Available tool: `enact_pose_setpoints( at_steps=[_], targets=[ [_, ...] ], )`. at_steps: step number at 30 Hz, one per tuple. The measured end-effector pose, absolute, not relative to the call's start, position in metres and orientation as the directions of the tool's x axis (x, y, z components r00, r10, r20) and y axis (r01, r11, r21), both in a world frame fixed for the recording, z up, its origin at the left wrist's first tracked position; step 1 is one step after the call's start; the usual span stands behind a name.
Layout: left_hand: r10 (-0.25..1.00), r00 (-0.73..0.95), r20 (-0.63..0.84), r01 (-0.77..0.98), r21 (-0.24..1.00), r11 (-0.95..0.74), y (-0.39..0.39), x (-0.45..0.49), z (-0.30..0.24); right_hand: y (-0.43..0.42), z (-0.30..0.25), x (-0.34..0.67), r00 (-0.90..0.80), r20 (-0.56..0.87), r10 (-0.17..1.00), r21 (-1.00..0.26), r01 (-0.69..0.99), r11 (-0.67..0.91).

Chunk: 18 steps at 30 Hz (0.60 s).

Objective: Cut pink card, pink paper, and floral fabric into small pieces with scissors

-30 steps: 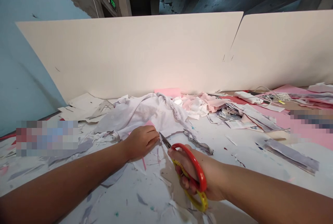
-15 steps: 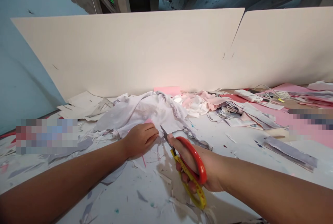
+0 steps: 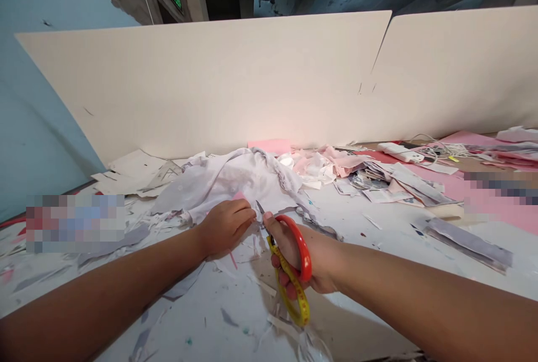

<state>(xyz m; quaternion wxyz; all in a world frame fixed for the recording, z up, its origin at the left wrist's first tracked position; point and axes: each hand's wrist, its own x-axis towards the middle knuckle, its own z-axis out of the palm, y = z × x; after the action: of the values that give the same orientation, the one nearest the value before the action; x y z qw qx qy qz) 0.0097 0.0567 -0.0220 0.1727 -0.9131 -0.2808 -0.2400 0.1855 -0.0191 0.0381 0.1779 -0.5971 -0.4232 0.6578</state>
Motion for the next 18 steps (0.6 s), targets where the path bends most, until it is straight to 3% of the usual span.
enact_pose_setpoints(
  at_steps=[13,18],
  targets=[
    [0.436,0.724,0.535,0.606,-0.189,-0.773,0.057,0.010,-0.022,-0.021,0.026,0.184,-0.200,-0.597,0.777,-0.794,0.282,-0.538],
    [0.430,0.724,0.539,0.598,-0.181,-0.781,0.056,0.011,-0.019,-0.023,0.021,0.186,-0.233,-0.584,0.777,-0.811,0.197,-0.551]
  ],
)
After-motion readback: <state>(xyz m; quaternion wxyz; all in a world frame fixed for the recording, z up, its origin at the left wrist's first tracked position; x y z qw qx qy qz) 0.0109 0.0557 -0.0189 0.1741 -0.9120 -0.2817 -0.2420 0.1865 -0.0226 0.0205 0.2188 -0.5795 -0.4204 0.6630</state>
